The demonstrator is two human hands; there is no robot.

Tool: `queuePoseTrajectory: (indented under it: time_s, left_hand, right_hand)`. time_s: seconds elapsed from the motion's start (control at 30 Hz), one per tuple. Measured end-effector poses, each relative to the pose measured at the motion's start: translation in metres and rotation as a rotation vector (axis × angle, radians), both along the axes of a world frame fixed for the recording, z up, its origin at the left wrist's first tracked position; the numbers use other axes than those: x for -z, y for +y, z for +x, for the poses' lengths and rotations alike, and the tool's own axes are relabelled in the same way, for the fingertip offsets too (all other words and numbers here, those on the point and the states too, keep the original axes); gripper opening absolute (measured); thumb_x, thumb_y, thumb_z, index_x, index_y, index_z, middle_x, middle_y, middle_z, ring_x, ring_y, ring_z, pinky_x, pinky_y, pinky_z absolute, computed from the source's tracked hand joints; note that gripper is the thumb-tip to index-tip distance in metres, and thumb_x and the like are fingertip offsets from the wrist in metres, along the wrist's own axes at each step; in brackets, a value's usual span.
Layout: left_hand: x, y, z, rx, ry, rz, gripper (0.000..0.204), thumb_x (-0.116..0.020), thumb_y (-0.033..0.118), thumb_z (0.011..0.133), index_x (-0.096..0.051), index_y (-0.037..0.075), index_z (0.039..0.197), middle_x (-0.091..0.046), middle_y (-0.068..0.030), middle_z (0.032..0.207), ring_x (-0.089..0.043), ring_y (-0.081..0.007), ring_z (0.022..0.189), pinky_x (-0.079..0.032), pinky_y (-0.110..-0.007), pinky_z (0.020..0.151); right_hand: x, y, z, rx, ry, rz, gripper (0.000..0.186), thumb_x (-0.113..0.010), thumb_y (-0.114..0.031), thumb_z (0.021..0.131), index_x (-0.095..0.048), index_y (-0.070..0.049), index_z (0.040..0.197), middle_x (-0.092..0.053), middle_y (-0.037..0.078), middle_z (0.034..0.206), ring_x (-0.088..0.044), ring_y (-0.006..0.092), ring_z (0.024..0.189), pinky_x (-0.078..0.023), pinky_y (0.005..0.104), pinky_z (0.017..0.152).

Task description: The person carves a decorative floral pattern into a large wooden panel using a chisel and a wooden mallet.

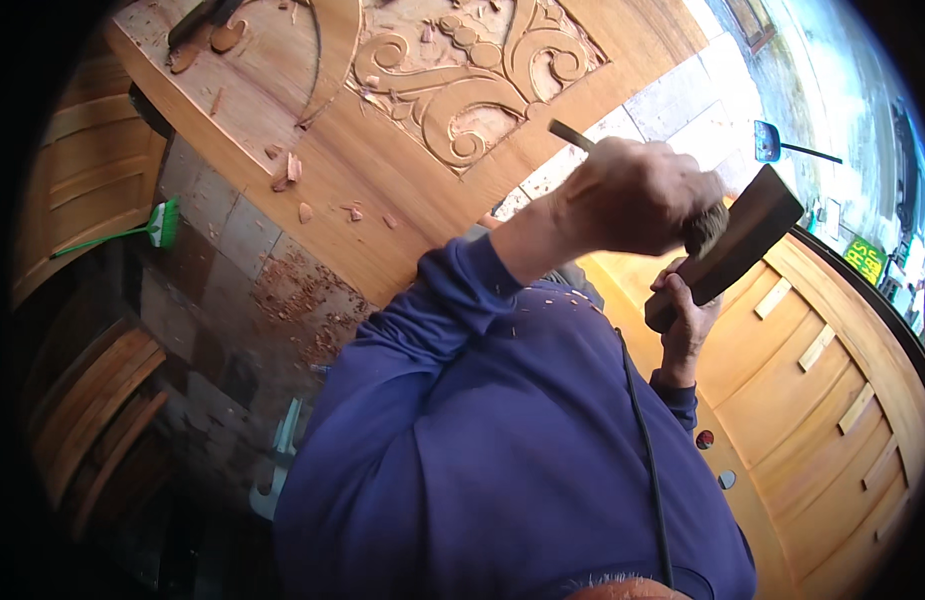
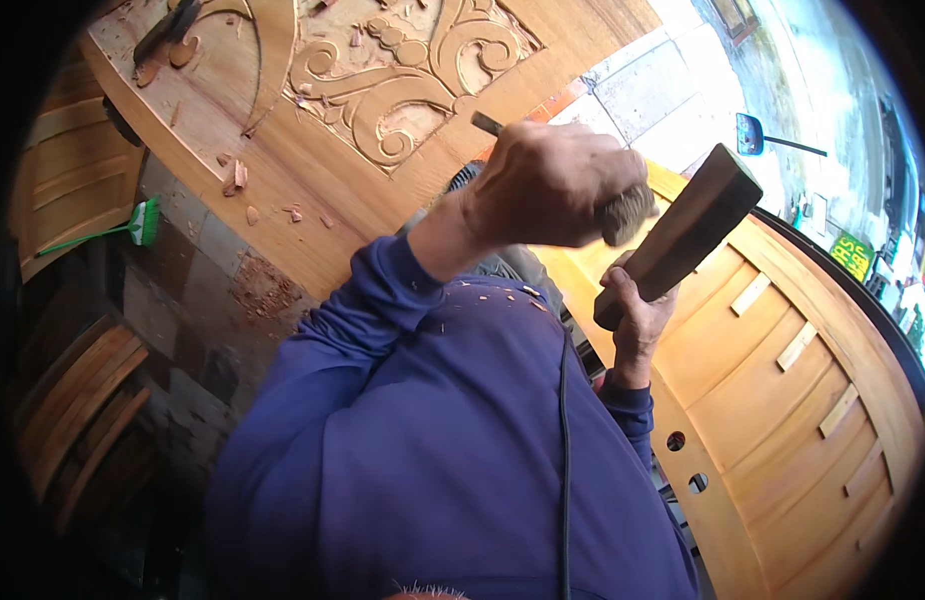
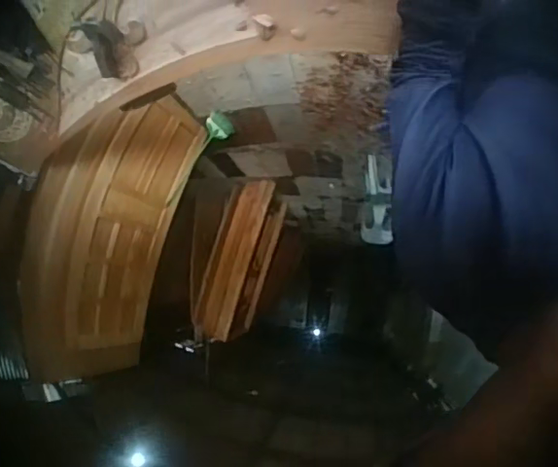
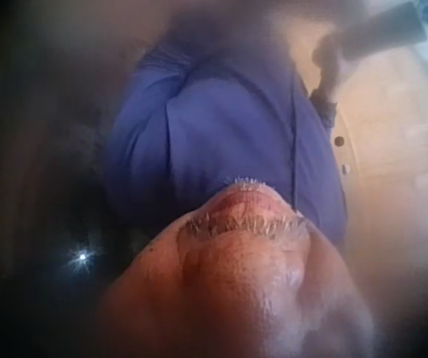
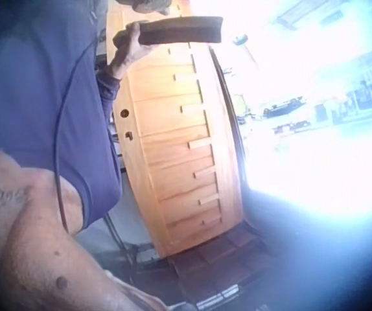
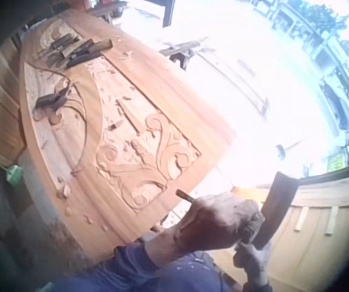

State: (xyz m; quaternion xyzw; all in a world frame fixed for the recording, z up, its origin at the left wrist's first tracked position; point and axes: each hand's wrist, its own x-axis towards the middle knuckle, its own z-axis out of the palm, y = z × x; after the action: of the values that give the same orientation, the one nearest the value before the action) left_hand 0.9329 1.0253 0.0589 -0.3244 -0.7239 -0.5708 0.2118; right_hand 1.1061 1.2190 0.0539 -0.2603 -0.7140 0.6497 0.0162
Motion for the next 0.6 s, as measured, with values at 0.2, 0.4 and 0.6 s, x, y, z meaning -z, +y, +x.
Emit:
queuePoseTrajectory:
  time_s: [0.2,0.4,0.6]
  left_hand:
    - [0.038,0.008,-0.008,-0.070,0.054,-0.096,0.016,-0.075,0.025,0.076,-0.065,0.014,0.083,-0.067,-0.0060,0.068,-0.068,-0.0272,0.058,-0.055,-0.037,0.052]
    - [0.045,0.010,-0.011,-0.118,0.071,-0.130,0.016,-0.077,0.019,0.073,-0.068,0.015,0.086,-0.064,-0.0020,0.069,-0.067,-0.0216,0.061,-0.053,-0.033,0.054]
    - [0.047,0.008,-0.012,-0.132,0.079,-0.126,0.017,-0.078,0.021,0.073,-0.067,0.015,0.085,-0.064,-0.0014,0.069,-0.068,-0.0209,0.062,-0.054,-0.033,0.055]
  right_hand:
    - [-0.010,-0.003,-0.001,-0.044,-0.031,0.067,0.034,-0.078,-0.006,0.080,-0.061,-0.001,0.109,-0.067,0.008,0.086,-0.065,0.0162,0.076,-0.052,0.0304,0.070]
    - [-0.016,-0.005,-0.012,-0.059,-0.001,0.064,0.030,-0.078,-0.006,0.081,-0.062,0.000,0.106,-0.067,0.009,0.086,-0.064,0.0165,0.075,-0.052,0.0311,0.070]
    - [-0.017,-0.002,-0.017,-0.088,0.032,0.045,0.029,-0.076,-0.006,0.082,-0.062,0.000,0.106,-0.066,0.009,0.085,-0.064,0.0176,0.076,-0.052,0.0327,0.071]
